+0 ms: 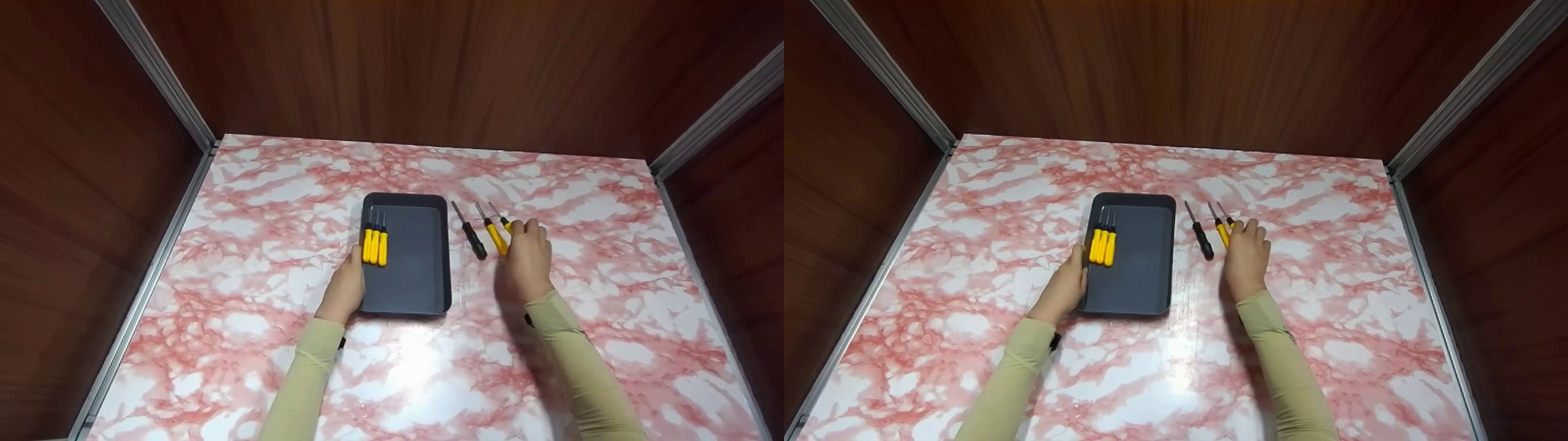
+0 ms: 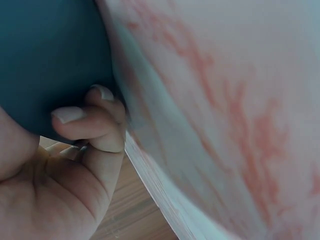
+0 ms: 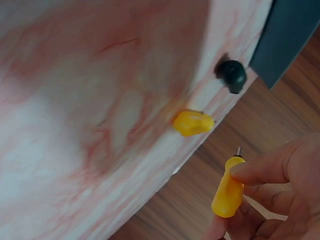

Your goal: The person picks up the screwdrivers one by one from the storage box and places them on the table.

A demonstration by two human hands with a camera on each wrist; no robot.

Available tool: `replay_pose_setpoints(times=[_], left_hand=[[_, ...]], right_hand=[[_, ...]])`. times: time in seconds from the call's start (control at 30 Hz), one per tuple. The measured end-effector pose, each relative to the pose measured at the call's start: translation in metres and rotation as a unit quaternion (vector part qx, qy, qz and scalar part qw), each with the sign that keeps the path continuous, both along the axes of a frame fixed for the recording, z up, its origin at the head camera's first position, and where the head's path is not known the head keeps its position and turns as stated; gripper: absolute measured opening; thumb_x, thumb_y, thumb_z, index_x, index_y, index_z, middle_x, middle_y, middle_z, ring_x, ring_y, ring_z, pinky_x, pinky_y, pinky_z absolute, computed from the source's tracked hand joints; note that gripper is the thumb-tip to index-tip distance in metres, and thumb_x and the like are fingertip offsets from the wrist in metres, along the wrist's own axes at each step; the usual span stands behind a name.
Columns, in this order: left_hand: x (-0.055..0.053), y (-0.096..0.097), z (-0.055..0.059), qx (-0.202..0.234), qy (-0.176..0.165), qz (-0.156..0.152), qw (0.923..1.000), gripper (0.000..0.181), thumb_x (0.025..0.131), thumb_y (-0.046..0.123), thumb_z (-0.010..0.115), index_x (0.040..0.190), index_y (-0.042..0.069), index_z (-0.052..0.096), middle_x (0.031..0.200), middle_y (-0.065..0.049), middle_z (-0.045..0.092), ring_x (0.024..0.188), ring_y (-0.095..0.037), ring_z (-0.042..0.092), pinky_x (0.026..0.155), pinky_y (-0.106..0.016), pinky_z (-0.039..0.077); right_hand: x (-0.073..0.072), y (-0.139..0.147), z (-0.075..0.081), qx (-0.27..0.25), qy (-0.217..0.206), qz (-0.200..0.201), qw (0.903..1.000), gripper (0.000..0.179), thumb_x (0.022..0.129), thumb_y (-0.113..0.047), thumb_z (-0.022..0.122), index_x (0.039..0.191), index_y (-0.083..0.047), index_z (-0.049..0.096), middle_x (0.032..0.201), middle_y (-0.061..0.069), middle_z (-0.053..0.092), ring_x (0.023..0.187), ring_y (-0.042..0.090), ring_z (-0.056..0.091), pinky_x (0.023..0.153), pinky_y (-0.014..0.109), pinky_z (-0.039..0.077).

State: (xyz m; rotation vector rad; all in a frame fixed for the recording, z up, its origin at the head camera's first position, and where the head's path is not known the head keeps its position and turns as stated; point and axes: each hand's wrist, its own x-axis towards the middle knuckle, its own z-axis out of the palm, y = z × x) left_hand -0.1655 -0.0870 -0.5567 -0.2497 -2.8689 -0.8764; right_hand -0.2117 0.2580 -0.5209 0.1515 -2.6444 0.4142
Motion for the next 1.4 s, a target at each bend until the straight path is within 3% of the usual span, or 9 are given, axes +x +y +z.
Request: replay_pose_setpoints(times=[0.3, 0.57, 0.8, 1.4], left_hand=[[0.000, 0.000, 0.000, 0.006, -0.002, -0.002, 1.0000, 0.033, 0.094, -0.004, 0.046, 0.125, -0.002, 0.035, 0.096, -0.020, 0.058, 0.080, -0.036, 0.061, 0.072, -0.046, 0.049], [0.001, 0.000, 0.000, -0.001, -0.003, -0.007, 1.0000, 0.032, 0.096, -0.004, 0.043, 0.126, -0.003, 0.034, 0.095, -0.018, 0.058, 0.077, -0.033, 0.061, 0.070, -0.044, 0.050], [0.001, 0.000, -0.002, 0.001, 0.010, -0.008, 0.9999, 0.031, 0.094, -0.006, 0.044, 0.123, -0.002, 0.035, 0.091, -0.018, 0.058, 0.073, -0.034, 0.061, 0.065, -0.045, 0.049], [0.000, 0.000, -0.002, 0.002, 0.014, -0.009, 0.9999, 0.031, 0.094, -0.005, 0.044, 0.124, -0.003, 0.035, 0.094, -0.019, 0.057, 0.077, -0.035, 0.061, 0.069, -0.045, 0.050]], right_hand=[[-0.007, 0.010, -0.007, -0.006, -0.013, -0.014, 0.9998, 0.037, 0.068, 0.007, 0.071, 0.101, 0.006, 0.056, 0.093, 0.024, 0.046, 0.081, 0.043, 0.046, 0.059, 0.056, 0.042], [-0.012, 0.014, -0.015, -0.017, -0.015, -0.020, 0.9995, 0.017, 0.088, -0.004, 0.064, 0.098, 0.006, 0.056, 0.090, 0.024, 0.047, 0.078, 0.044, 0.046, 0.057, 0.056, 0.041], [-0.020, 0.020, -0.020, -0.023, -0.023, -0.037, 0.9988, 0.017, 0.090, -0.003, 0.060, 0.102, 0.008, 0.057, 0.094, 0.027, 0.049, 0.082, 0.046, 0.048, 0.058, 0.060, 0.042], [-0.030, 0.023, -0.028, -0.027, -0.068, -0.058, 0.9957, 0.017, 0.094, -0.005, 0.051, 0.102, 0.009, 0.056, 0.098, 0.030, 0.048, 0.082, 0.048, 0.048, 0.060, 0.061, 0.043]])
